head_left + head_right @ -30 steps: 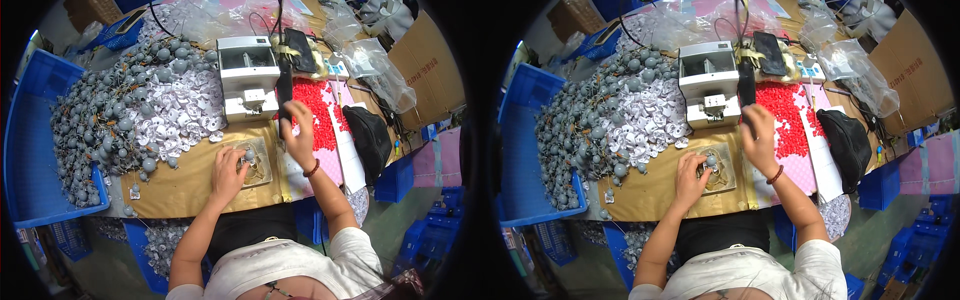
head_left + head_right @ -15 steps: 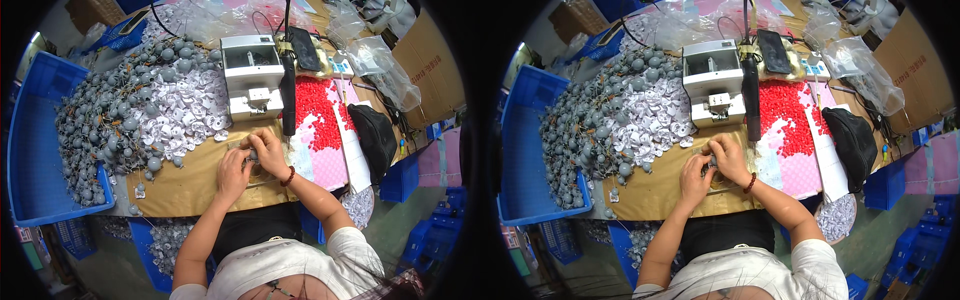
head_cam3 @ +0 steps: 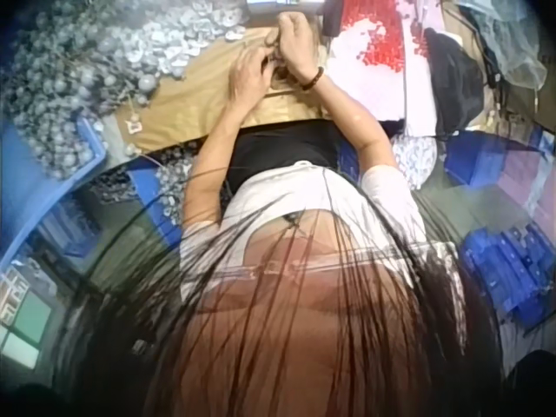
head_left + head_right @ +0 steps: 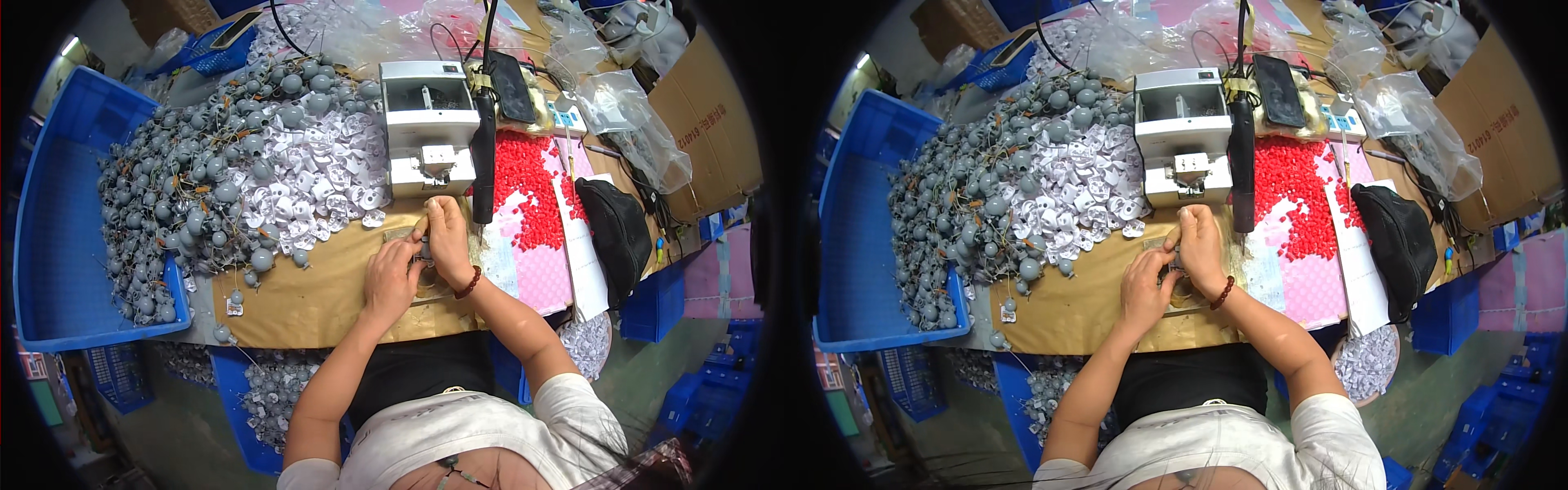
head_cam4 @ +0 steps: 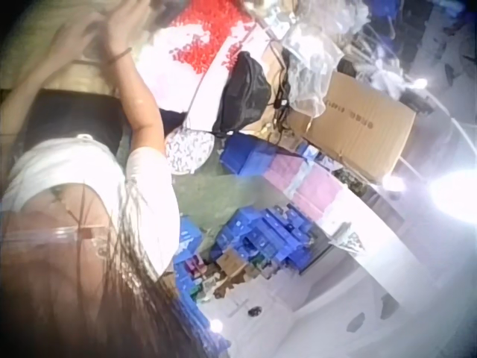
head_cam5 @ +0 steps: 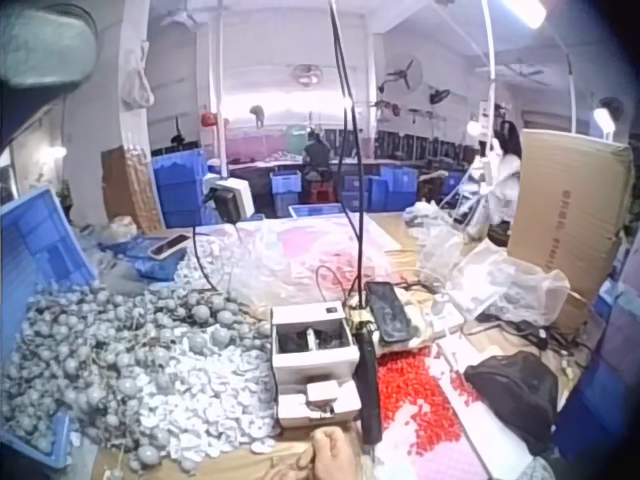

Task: Assembling small gray spherical parts and red plastic components using an electric screwdriver and a testing machine on a factory workbench.

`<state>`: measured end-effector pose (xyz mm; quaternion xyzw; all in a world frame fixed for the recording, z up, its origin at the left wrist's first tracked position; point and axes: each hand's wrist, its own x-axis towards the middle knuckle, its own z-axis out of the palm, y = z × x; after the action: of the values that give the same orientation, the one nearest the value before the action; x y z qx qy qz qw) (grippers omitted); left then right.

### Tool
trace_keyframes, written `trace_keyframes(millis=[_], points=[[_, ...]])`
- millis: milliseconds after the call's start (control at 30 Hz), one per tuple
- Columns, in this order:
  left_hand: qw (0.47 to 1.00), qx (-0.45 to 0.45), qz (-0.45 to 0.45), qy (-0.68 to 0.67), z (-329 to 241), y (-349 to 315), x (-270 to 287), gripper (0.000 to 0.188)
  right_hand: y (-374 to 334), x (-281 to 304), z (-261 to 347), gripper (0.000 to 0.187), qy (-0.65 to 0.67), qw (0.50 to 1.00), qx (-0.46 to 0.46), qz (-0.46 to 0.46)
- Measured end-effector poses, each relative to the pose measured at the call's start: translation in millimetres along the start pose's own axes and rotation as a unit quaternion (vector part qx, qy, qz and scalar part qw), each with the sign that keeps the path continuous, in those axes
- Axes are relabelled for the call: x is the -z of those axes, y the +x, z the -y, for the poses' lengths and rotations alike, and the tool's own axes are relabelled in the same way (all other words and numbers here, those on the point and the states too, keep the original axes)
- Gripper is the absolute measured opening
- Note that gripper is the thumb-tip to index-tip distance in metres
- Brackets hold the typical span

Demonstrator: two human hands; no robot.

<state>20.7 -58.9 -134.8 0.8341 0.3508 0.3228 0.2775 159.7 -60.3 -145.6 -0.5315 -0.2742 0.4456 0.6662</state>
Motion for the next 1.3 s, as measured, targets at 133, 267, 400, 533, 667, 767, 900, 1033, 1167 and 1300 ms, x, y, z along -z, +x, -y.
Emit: trace_keyframes(millis=[133, 267, 400, 533, 667, 767, 900, 1033, 1167, 1300], points=[[1.000, 0.008, 0.002, -0.010, -1, 1, 1, 0.026, 1, -1, 6, 0.020, 0.009, 0.999, -0.008, 0.034], [0.991, 0.082, -0.001, -0.102, -3, -7, 15, 0.025, -2, 1, 28, 0.029, -0.001, 0.996, -0.031, 0.081], [0.962, 0.188, -0.060, -0.191, 7, -41, 69, 0.030, 12, 60, 39, 0.023, -0.112, 0.986, 0.098, 0.073], [0.945, 0.288, -0.107, -0.115, 32, -81, 164, 0.033, 29, 131, 53, 0.016, -0.309, 0.936, 0.166, 0.020], [0.920, 0.279, -0.093, 0.260, 69, -110, 242, 0.033, 37, 179, 61, 0.019, -0.611, 0.748, 0.258, -0.005], [0.887, 0.301, -0.098, 0.337, 120, -130, 267, 0.032, 41, 199, 56, 0.023, -0.700, 0.670, 0.247, -0.001], [0.864, 0.262, -0.062, 0.426, 151, -128, 261, 0.023, 44, 214, 51, 0.024, -0.719, 0.654, 0.236, 0.007], [0.911, 0.125, -0.099, 0.379, 99, -79, 210, 0.013, 48, 223, 48, 0.019, -0.717, 0.654, 0.241, 0.009], [0.949, 0.021, -0.039, 0.313, 69, -44, 141, 0.017, 48, 220, 49, 0.018, -0.708, 0.658, 0.258, 0.012], [0.937, 0.032, -0.025, 0.347, 70, -12, 103, 0.030, 49, 219, 53, 0.017, -0.710, 0.652, 0.264, 0.020]])
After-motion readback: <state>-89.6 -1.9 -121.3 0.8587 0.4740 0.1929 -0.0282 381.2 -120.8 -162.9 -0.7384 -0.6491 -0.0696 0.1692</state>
